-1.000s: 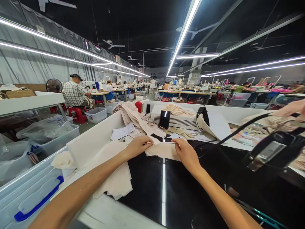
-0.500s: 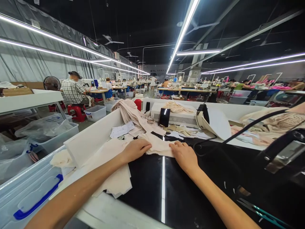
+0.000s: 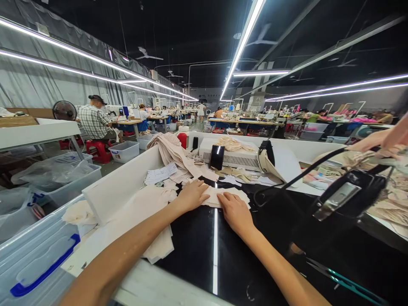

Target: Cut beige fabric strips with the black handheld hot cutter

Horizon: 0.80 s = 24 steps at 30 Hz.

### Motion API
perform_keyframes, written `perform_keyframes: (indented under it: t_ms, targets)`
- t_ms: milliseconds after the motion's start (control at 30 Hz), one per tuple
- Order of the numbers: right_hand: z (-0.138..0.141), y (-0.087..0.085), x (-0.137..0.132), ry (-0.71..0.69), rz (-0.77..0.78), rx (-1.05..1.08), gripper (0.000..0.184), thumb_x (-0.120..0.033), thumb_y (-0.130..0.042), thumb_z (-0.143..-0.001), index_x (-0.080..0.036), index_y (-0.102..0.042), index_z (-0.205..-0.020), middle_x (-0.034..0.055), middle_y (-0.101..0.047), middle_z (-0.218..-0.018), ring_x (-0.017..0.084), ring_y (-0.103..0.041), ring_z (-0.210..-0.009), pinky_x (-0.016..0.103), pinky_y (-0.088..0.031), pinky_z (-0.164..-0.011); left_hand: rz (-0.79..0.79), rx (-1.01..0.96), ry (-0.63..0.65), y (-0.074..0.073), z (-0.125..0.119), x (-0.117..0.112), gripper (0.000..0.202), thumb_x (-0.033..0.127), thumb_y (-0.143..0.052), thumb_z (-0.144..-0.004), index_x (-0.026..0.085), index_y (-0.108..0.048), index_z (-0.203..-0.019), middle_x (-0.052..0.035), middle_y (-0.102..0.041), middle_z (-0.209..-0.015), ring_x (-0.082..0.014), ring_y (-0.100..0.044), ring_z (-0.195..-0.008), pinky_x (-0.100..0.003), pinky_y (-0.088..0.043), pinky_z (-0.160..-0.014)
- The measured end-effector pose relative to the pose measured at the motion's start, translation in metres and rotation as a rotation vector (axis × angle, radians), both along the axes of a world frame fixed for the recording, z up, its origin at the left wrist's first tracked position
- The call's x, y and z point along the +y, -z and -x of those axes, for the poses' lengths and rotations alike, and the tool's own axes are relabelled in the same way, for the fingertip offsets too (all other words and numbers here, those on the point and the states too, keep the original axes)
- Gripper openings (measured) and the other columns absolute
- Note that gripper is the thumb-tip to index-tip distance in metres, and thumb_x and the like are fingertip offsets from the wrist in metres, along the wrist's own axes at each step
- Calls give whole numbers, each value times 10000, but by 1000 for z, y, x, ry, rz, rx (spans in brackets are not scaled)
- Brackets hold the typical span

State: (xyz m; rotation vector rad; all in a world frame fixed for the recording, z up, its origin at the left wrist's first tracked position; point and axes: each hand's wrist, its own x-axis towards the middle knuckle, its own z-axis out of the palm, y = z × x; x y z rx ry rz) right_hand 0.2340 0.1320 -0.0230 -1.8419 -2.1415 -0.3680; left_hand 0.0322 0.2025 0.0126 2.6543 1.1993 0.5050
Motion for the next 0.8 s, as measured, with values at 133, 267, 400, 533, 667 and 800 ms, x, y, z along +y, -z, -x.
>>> perform_keyframes:
  t_ms: [133, 267, 400, 533, 667, 800]
  targets:
    - [-3, 9, 1, 8, -6, 49, 405, -143, -494, -1099, -170, -693, -1451, 188, -698, -1471, 360, -686, -1301, 486, -564, -1055, 76, 44, -74, 16, 8, 2, 557, 470, -514, -1124, 220, -515, -1621, -201, -359, -1764, -416, -319, -1649, -670, -281, -1306]
    - [2, 9, -5, -20, -33, 108, 412, -127, -485, -1095, -158, -698, -1447, 211, -691, -1474, 367, -665, -1350, 505, -550, -1119, 129, 36, -107, 16, 6, 0, 626, 527, -487, -1121, 226, -451, -1669, -202, -315, -1784, -419, -262, -1672, -687, -251, -1309]
    - [11, 6, -31, -137, -49, 169, 427, -134, -505, -1087, -152, -668, -1481, 193, -667, -1516, 348, -638, -1402, 518, -528, -1189, 129, -23, -110, -1, 18, -5, 666, 535, -462, -1112, 200, -418, -1686, -156, -340, -1784, -345, -270, -1680, -554, -257, -1344]
    - [19, 8, -76, -301, -25, 221, 401, -161, -531, -1086, -221, -695, -1446, 127, -691, -1505, 270, -681, -1373, 429, -573, -1173, 93, -76, -178, -25, 70, -19, 584, 505, -424, -1090, 206, -555, -1574, -113, -500, -1697, -295, -453, -1576, -426, -347, -1293]
    - [28, 21, -124, -492, 21, 350, 356, -225, -577, -1089, -250, -715, -1416, 116, -734, -1445, 267, -738, -1296, 381, -626, -1099, 102, -41, -317, -35, 138, -43, 413, 501, -483, -1007, 210, -754, -1121, -116, -770, -1221, -321, -713, -1121, -410, -520, -973]
    - [43, 43, -157, -770, 33, 473, 322, -169, -592, -1070, -290, -728, -1336, 73, -789, -1327, 223, -778, -1201, 287, -611, -1067, 133, -7, -423, -22, 176, -66, 288, 473, -568, -911, 217, -698, -933, -76, -741, -950, -280, -678, -846, -354, -449, -736]
